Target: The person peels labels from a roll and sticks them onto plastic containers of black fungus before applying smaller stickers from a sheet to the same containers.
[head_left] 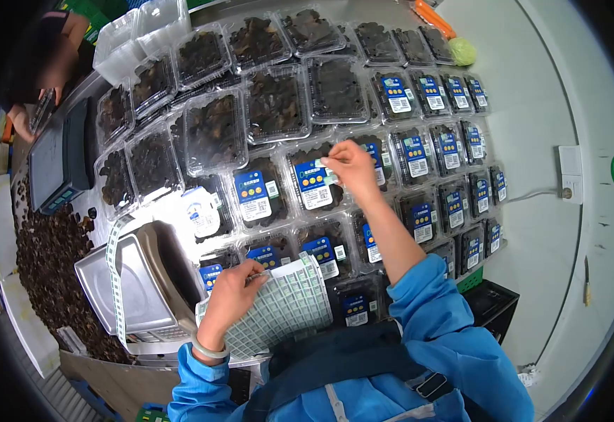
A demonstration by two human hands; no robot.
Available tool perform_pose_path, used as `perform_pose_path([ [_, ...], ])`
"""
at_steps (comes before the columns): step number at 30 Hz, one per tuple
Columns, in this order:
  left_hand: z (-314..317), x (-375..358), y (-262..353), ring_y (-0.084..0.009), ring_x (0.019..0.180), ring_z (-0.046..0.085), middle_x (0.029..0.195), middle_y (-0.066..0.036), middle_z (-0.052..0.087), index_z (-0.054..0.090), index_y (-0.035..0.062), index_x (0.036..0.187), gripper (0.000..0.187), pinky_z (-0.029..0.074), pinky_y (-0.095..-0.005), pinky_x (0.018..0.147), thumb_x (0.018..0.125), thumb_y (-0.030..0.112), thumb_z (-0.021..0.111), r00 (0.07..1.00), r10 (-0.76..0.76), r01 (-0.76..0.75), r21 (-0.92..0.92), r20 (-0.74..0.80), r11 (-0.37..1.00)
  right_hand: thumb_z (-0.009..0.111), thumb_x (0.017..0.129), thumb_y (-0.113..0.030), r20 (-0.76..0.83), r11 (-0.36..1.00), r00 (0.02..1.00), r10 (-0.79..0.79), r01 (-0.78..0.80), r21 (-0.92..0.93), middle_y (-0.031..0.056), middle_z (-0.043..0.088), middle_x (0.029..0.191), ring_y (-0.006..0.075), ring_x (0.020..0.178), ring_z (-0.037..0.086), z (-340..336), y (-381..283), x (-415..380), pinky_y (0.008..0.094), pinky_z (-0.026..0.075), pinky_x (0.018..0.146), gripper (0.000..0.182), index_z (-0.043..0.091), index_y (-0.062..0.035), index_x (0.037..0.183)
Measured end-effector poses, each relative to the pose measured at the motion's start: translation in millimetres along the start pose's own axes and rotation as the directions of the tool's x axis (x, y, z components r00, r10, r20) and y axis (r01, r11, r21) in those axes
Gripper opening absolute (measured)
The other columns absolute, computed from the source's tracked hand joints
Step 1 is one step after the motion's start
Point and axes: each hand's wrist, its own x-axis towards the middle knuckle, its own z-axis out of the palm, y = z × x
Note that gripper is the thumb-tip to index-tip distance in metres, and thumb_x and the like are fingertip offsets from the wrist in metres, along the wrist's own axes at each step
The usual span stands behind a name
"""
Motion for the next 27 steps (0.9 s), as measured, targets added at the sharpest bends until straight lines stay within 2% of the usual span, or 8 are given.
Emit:
perform_pose_path([
  [5, -10, -9, -7, -0.0236, 0.063, 0.062, 0.073, -0.014, 0.064, 0.063, 0.0014, 0.094, 0.016, 0.046, -0.0329, 0.059, 0.083, 0.009, 0.07, 0.998, 0.017, -0.017, -0.013, -0.053, 1.0, 0.076, 0.077, -0.014, -0.022, 0.918, 0.98, -0.196, 0.176, -0.355, 0.0103, 0.068, 0.083, 0.0239, 0.073, 0.067, 44, 17, 6, 0.0366, 0.051, 0.064, 0.022, 0.06, -0.0041, 0.087],
  [8, -19, -14, -13, -0.0226, 0.062, 0.061, 0.073, -0.014, 0.064, 0.063, 0.001, 0.094, 0.016, 0.045, -0.0322, 0.058, 0.083, 0.008, 0.071, 0.996, 0.056, -0.056, -0.004, -0.068, 0.998, 0.077, 0.075, -0.017, -0.035, 0.534, 0.917, -0.397, 0.2, -0.821, 0.0112, 0.067, 0.08, 0.0342, 0.076, 0.065, 50, -5, -5, 0.0417, 0.049, 0.062, 0.026, 0.055, -0.0055, 0.081],
  [12, -34, -26, -32, -0.0268, 0.066, 0.062, 0.076, -0.015, 0.065, 0.063, 0.002, 0.094, 0.016, 0.047, -0.0343, 0.06, 0.083, 0.009, 0.071, 0.994, -0.045, 0.037, -0.084, -0.098, 0.996, 0.075, 0.078, -0.006, 0.017, 0.98, 0.993, -0.117, 0.119, -0.159, 0.0065, 0.065, 0.082, 0.016, 0.07, 0.062, 61, -12, -11, 0.0287, 0.051, 0.066, 0.022, 0.058, -0.0034, 0.091],
  [15, -33, -28, -51, -0.018, 0.059, 0.054, 0.072, -0.014, 0.063, 0.062, 0.0005, 0.094, 0.015, 0.043, -0.0302, 0.057, 0.084, 0.008, 0.071, 0.991, -0.029, 0.014, -0.117, -0.128, 0.993, 0.071, 0.078, 0.005, 0.19, 0.937, 0.981, -0.048, -0.022, 0.349, 0.0028, 0.062, 0.085, 0.0108, 0.081, 0.061, 98, -7, -20, 0.024, 0.049, 0.073, 0.019, 0.059, -0.0035, 0.091],
  [21, -46, -35, -55, -0.0313, 0.068, 0.063, 0.077, -0.014, 0.065, 0.062, 0.0045, 0.094, 0.014, 0.047, -0.0391, 0.061, 0.084, 0.014, 0.069, 0.991, -0.019, 0.009, -0.08, -0.129, 0.997, 0.077, 0.07, 0.002, 0.072, 0.968, 0.977, -0.2, 0.209, -0.136, 0.0058, 0.059, 0.08, 0.0144, 0.075, 0.059, 166, -5, -8, 0.0279, 0.047, 0.067, 0.028, 0.052, -0.0038, 0.082],
  [24, -52, -38, -60, -0.0321, 0.069, 0.063, 0.077, -0.014, 0.065, 0.062, 0.0047, 0.092, 0.014, 0.047, -0.0399, 0.061, 0.084, 0.013, 0.069, 0.988, -0.004, -0.01, -0.093, -0.152, 0.996, 0.08, 0.066, -0.001, 0.039, 0.703, 0.874, -0.485, 0.416, -0.578, 0.0098, 0.056, 0.076, 0.0217, 0.067, 0.057, 167, -4, -7, 0.0329, 0.046, 0.062, 0.032, 0.051, -0.0027, 0.082],
  [25, -54, -39, -62, -0.0323, 0.069, 0.063, 0.077, -0.014, 0.065, 0.061, 0.0046, 0.093, 0.014, 0.047, -0.04, 0.062, 0.084, 0.013, 0.069, 0.988, 0.0, -0.014, -0.087, -0.155, 0.996, 0.081, 0.066, -0.008, 0.047, 0.728, 0.888, -0.458, 0.405, -0.553, 0.016, 0.055, 0.079, 0.0366, 0.076, 0.058, 161, -12, -11, 0.0433, 0.046, 0.065, 0.038, 0.047, -0.0018, 0.082],
  [27, -57, -40, -67, -0.0326, 0.069, 0.063, 0.077, -0.014, 0.065, 0.061, 0.0045, 0.093, 0.015, 0.047, -0.0403, 0.062, 0.083, 0.013, 0.069, 0.987, 0.011, -0.024, -0.076, -0.162, 0.997, 0.076, 0.073, -0.008, 0.113, 0.848, 0.95, -0.291, 0.311, -0.429, 0.015, 0.058, 0.083, 0.0333, 0.081, 0.059, 152, -26, -26, 0.0415, 0.047, 0.072, 0.024, 0.054, -0.0014, 0.082],
])
